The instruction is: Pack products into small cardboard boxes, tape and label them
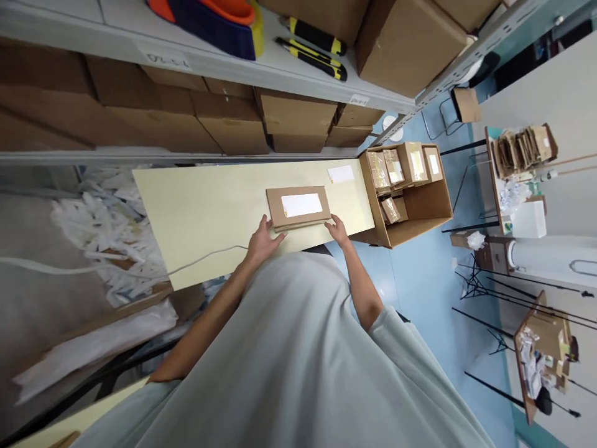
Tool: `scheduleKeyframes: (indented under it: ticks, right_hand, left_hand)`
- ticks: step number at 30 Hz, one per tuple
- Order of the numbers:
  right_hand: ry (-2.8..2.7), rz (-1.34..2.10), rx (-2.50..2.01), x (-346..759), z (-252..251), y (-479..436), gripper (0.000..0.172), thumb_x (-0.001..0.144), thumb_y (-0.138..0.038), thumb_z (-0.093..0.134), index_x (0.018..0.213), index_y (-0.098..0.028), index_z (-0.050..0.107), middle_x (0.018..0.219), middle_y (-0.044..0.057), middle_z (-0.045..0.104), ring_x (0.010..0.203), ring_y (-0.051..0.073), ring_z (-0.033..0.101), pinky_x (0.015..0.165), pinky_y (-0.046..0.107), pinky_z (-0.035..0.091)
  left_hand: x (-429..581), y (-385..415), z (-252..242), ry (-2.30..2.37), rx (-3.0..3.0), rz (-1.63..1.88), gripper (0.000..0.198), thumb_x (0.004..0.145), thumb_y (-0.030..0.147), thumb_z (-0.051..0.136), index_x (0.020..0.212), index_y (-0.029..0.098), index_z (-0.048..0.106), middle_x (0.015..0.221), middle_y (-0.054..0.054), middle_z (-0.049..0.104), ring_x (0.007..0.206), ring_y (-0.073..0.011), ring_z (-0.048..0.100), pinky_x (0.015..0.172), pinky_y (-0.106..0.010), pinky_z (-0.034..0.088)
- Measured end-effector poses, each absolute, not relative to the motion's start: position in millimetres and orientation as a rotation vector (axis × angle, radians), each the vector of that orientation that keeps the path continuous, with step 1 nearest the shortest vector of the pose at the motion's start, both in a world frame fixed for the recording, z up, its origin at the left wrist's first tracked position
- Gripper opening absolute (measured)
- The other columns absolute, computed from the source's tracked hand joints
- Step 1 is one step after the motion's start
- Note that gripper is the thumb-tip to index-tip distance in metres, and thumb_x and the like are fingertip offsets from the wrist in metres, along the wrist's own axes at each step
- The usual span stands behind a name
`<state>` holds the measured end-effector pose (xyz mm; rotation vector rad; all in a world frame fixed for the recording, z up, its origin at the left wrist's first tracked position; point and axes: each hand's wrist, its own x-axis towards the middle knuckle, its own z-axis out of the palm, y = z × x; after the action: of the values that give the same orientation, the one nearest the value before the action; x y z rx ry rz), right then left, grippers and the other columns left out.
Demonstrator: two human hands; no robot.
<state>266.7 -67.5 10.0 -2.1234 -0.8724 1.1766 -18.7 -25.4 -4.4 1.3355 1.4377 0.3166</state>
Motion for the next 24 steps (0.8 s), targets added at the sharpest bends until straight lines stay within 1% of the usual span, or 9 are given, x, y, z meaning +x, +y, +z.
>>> scheduleKeyframes:
  ticks: [2,4,6,8,10,13,18,21,24]
  right_hand:
    - [-0.819,1.129,-2.073,265.8,16.9,-72.2,0.057,0.094,-0.032,0.068,0.149,-0.014,0.070,0.166,0.021,0.072,0.158,0.028,0.066,0.134,0.050,0.052]
    - [-0.751,1.099,-1.990,268.7,28.0,-82.4,0.057,0.093,-0.036,0.072,0.147,-0.016,0.070,0.165,0.020,0.072,0.160,0.029,0.065,0.136,0.050,0.051]
    - [-0.676,1.095,-1.900,272.0,42.1,-98.2,0.060,0.092,-0.042,0.078,0.145,-0.017,0.072,0.161,0.019,0.075,0.154,0.031,0.069,0.135,0.050,0.053]
    - [-0.619,1.097,-1.838,274.1,57.4,-116.3,0.064,0.090,-0.051,0.084,0.144,-0.018,0.073,0.154,0.016,0.079,0.146,0.033,0.073,0.132,0.051,0.056]
    - [-0.574,1.095,-1.808,276.1,72.2,-132.9,0.069,0.087,-0.059,0.088,0.143,-0.020,0.074,0.149,0.013,0.082,0.143,0.034,0.075,0.131,0.052,0.058]
    - [-0.491,1.071,-1.791,284.6,90.0,-150.7,0.076,0.083,-0.065,0.094,0.143,-0.023,0.075,0.148,0.010,0.082,0.148,0.034,0.072,0.134,0.052,0.056]
    - [-0.401,1.071,-1.696,325.9,102.3,-168.4,0.087,0.080,-0.070,0.097,0.151,-0.026,0.071,0.164,0.011,0.073,0.159,0.036,0.065,0.136,0.053,0.054]
    - [-0.352,1.050,-1.661,369.6,103.1,-177.8,0.088,0.084,-0.071,0.094,0.157,-0.029,0.068,0.173,0.010,0.067,0.165,0.038,0.060,0.140,0.056,0.050]
    - [-0.316,0.998,-1.647,428.7,101.4,-186.9,0.090,0.088,-0.069,0.092,0.164,-0.029,0.063,0.178,0.009,0.062,0.168,0.037,0.058,0.142,0.054,0.048]
  left_hand:
    - [-17.7,-24.7,7.8,1.483,1.335,0.368,0.100,0.098,0.046,0.081,0.184,0.019,0.039,0.170,-0.021,0.068,0.163,-0.0423,0.062,0.138,-0.060,0.048]
    - [-15.1,-22.7,19.5,1.493,1.326,0.418,0.087,0.100,0.048,0.080,0.177,0.021,0.051,0.159,-0.020,0.077,0.153,-0.0422,0.071,0.135,-0.063,0.051]
    - [-8.0,-20.3,29.5,1.486,1.316,0.439,0.074,0.102,0.049,0.078,0.168,0.020,0.062,0.150,-0.019,0.082,0.142,-0.0401,0.079,0.131,-0.062,0.056]
    - [4.5,-18.4,37.8,1.461,1.314,0.431,0.065,0.103,0.049,0.076,0.160,0.019,0.068,0.144,-0.018,0.085,0.135,-0.0371,0.083,0.127,-0.057,0.060]
    - [21.6,-17.7,45.6,1.416,1.322,0.420,0.059,0.103,0.048,0.074,0.154,0.019,0.072,0.144,-0.018,0.085,0.132,-0.0352,0.084,0.124,-0.053,0.064]
    - [51.6,-18.2,60.0,1.352,1.358,0.440,0.054,0.104,0.050,0.071,0.149,0.019,0.075,0.148,-0.016,0.084,0.136,-0.0339,0.082,0.123,-0.051,0.065]
    - [112.6,-15.1,95.3,1.356,1.487,0.454,0.049,0.106,0.054,0.069,0.144,0.025,0.080,0.147,-0.011,0.084,0.135,-0.0343,0.083,0.124,-0.053,0.065]
    - [166.9,-11.1,116.8,1.375,1.564,0.441,0.047,0.107,0.055,0.069,0.144,0.029,0.082,0.146,-0.008,0.085,0.131,-0.0352,0.084,0.127,-0.055,0.063]
    - [238.2,-8.8,127.3,1.356,1.636,0.403,0.047,0.108,0.055,0.068,0.146,0.030,0.082,0.148,-0.008,0.084,0.131,-0.0351,0.084,0.128,-0.055,0.062]
